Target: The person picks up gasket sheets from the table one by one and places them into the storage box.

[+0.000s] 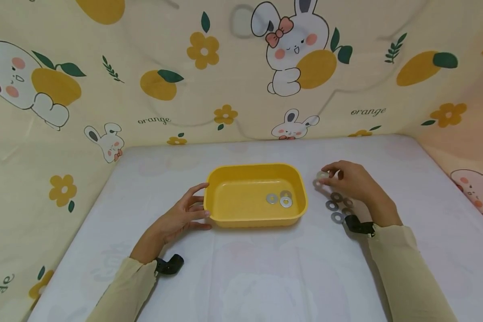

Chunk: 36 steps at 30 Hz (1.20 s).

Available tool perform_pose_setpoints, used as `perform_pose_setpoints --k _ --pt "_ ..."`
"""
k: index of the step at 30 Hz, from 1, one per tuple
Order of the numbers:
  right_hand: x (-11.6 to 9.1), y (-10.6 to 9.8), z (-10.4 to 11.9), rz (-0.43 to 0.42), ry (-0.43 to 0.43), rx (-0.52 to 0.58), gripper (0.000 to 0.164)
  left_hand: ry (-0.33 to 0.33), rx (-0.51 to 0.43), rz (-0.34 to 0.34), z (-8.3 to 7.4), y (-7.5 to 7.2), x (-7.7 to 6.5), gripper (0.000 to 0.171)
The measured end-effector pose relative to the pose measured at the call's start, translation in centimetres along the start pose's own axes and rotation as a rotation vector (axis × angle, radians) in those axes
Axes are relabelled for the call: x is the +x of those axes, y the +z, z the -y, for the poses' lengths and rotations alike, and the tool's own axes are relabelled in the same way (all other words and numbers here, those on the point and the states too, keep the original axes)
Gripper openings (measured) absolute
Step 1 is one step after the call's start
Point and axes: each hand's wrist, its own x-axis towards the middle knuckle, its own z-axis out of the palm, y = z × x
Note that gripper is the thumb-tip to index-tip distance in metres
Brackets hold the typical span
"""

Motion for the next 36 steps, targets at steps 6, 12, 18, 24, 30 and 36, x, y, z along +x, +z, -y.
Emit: perform_pose_setpoints --k 6,12,18,24,30,36 --pt "-0.4 -0.5 0.4 -0.058 -0.045 0.022 0.047 -0.001 0.004 0.004 0.1 0.0 0.1 0.085" --pt "-0.6 -0.8 0.9 -0.064 -0.042 0.033 0.047 -0.013 0.0 -0.003 0.2 -0.1 0.1 0.086" --pt "-0.7 -1.0 1.1 -0.082 -0.025 0.061 0.044 -0.011 0.0 -0.002 0.3 -0.1 0.2 0.085" --pt "-0.9 -1.3 1.4 -0.115 -0.047 0.072 0.047 -0.008 0.006 -0.003 0.1 0.0 0.1 0.085" --pt "-1.0 -1.6 1.8 -0.143 -0.067 0.081 0.047 -0.007 0.006 -0.006 0.0 0.1 0.0 0.086" --pt "-1.1 -1.7 2.0 -0.181 -0.084 0.07 0.044 -0.006 0.01 -0.001 0.0 0.1 0.0 0.085"
